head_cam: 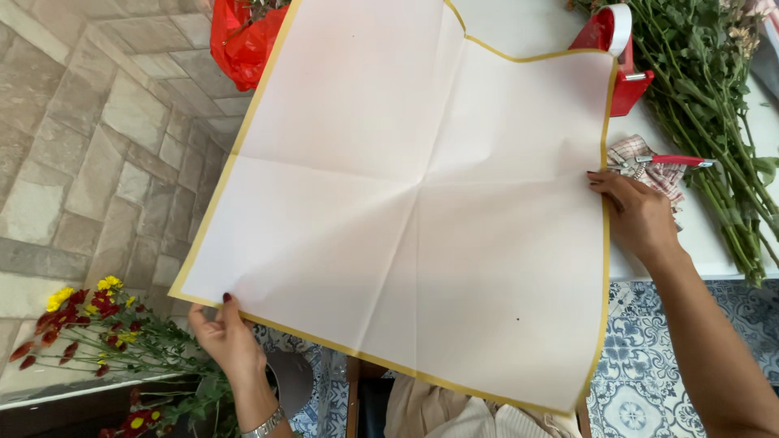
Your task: The person wraps flowers by folding sheets of decorative paper around the stems and securing the bundle with tape.
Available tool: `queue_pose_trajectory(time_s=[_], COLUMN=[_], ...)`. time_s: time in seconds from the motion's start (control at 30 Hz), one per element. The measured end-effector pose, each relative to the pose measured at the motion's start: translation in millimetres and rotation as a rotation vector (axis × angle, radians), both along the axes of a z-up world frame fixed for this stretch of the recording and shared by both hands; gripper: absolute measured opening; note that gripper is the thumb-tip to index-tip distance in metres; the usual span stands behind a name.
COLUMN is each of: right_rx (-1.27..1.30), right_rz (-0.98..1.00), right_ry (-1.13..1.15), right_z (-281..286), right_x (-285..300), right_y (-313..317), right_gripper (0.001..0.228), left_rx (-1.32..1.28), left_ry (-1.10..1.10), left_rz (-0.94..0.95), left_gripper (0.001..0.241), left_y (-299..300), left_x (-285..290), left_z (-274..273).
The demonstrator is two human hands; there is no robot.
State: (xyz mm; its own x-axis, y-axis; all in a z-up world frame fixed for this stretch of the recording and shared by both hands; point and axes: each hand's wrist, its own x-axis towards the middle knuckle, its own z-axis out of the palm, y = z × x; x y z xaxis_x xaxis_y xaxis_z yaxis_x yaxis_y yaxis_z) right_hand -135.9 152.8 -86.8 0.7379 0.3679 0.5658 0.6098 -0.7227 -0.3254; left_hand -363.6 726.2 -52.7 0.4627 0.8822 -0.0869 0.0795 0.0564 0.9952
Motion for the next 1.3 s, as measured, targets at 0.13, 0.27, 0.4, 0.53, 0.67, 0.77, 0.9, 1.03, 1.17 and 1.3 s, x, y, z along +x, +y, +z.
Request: queue_pose_trajectory(time_s=[0.13, 0.27, 0.4, 0.53, 0.67, 0.77, 0.9, 1.03, 1.17, 1.3], right_rx=[-0.058, -0.235, -0.259, -0.496, -0.484, -0.503, -0.485, -0.438, -0.372, -0.268], right_rz=[-0.047, 0.005, 0.161, 0.250, 0.364, 0.456, 0.540, 0.551, 0.550, 0.542], right_ry=[0.006, -0.122, -0.150, -0.160, -0.223, -0.288, -0.337, -0.298, -0.037, 0.159], right_z=[1, 10, 37, 36, 36, 26, 31, 41, 57, 72], right_x=[0, 2, -13, -34, -46, -52, -58, -66, -71, -69], right_y=[3, 12, 30, 26, 23, 22, 25, 23, 16, 3], right_gripper=[0.030, 0.036, 0.080, 0.073, 0.071, 0.088, 0.069, 0.058, 0.047, 0.045], left_rx=[-0.030, 0.101, 0.268, 0.215, 0.094, 0.137, 0.579, 0.685, 0.736, 0.872], left_ry=[-0.012, 0.049, 0.053, 0.049, -0.035, -0.055, 0.210, 0.322, 0.269, 0.232], left_rz=[-0.016, -0.108, -0.146, -0.186, -0.336, -0.508, -0.491, -0.411, -0.437, -0.484], left_gripper=[0.050, 0.085, 0.083, 0.040, 0.044, 0.054, 0.042, 0.053, 0.034, 0.032], left_y=[1, -6, -22, -15, 16, 27, 14, 29, 33, 43], left_x=[-10, -21, -26, -31, -42, -50, -57, -72, -79, -81], left_z=[-12, -9, 7, -2, -30, -29, 4, -7, 1, 2])
